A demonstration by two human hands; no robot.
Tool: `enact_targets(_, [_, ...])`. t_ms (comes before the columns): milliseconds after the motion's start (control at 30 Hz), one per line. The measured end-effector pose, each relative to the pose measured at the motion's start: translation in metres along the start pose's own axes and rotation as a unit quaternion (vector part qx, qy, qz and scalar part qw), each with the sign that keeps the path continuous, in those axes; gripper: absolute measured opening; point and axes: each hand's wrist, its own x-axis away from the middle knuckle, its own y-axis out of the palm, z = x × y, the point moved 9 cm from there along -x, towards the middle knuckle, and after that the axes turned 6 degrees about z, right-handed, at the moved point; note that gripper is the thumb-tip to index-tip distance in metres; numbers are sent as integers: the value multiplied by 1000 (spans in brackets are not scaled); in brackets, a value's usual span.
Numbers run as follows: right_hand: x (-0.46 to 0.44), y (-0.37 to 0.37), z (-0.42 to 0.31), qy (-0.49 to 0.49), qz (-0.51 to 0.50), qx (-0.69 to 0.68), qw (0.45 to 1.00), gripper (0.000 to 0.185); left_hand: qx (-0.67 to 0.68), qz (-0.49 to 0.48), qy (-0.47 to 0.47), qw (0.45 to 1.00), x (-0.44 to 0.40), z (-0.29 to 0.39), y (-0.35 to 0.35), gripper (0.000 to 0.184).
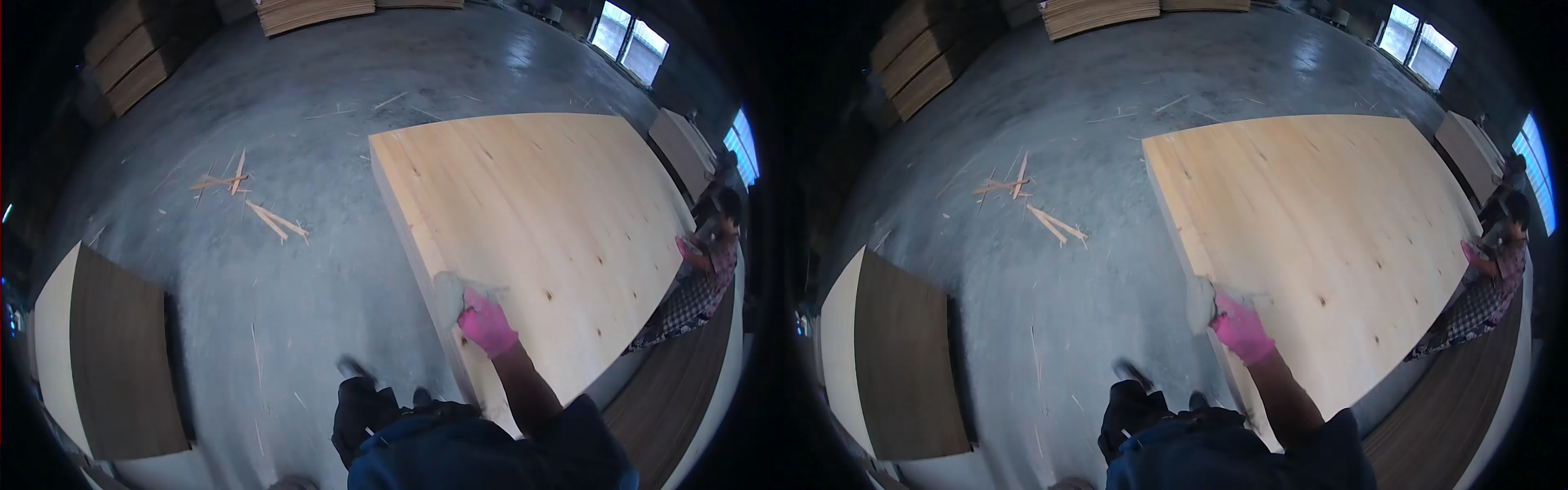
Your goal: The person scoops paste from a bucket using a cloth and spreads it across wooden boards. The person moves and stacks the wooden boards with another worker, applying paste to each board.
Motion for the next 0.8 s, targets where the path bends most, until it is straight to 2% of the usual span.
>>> enact_targets(67, [-94,22,-26,2,11,-57,998,36,13,-16,-16,1000,-32,70,-17,20])
enact_targets(100, [-141,38,-43,-40,19,-41,998,35,15,-24,-15,999,-55,111,-29,20])
enact_targets(167, [-233,62,-49,-61,31,-86,994,33,19,-36,1,999,-108,199,-55,21])
enact_targets(300, [-362,85,-22,98,90,-321,938,27,73,-35,68,994,-257,406,-138,24])
enact_targets(367, [-426,76,-60,55,109,-182,976,24,202,-29,121,972,-360,551,-200,26])
enact_targets(400, [-457,69,-91,-39,106,21,993,23,308,-54,134,940,-375,663,-232,26])
enact_targets(433, [-489,70,-107,-122,98,227,961,22,266,-22,220,938,-380,788,-270,28])
enact_targets(467, [-525,58,-66,-35,134,70,988,22,195,-11,278,940,-397,900,-301,36])
enact_targets(500, [-557,52,-8,47,169,-94,980,22,207,-23,325,922,-384,1006,-325,42])
enact_targets(533, [-576,51,22,92,200,-227,949,21,222,-35,374,900,-360,1077,-341,51])
enact_targets(567, [-594,50,52,127,241,-356,894,21,213,-38,382,898,-369,1133,-351,53])
enact_targets(633, [-670,49,76,122,307,-542,773,20,203,-40,408,889,-382,1265,-358,58])
enact_targets(700, [-759,49,96,81,320,-559,761,20,268,-47,498,824,-465,1354,-346,56])
enact_targets(733, [-781,48,99,125,309,-378,864,24,144,-33,412,899,-525,1397,-321,51])
enact_targets(767, [-802,49,103,164,286,-179,927,28,-277,83,526,800,-394,1437,-309,48])
enact_targets(800, [-843,45,110,164,310,-344,871,27,-227,28,627,744,-445,1455,-283,49])
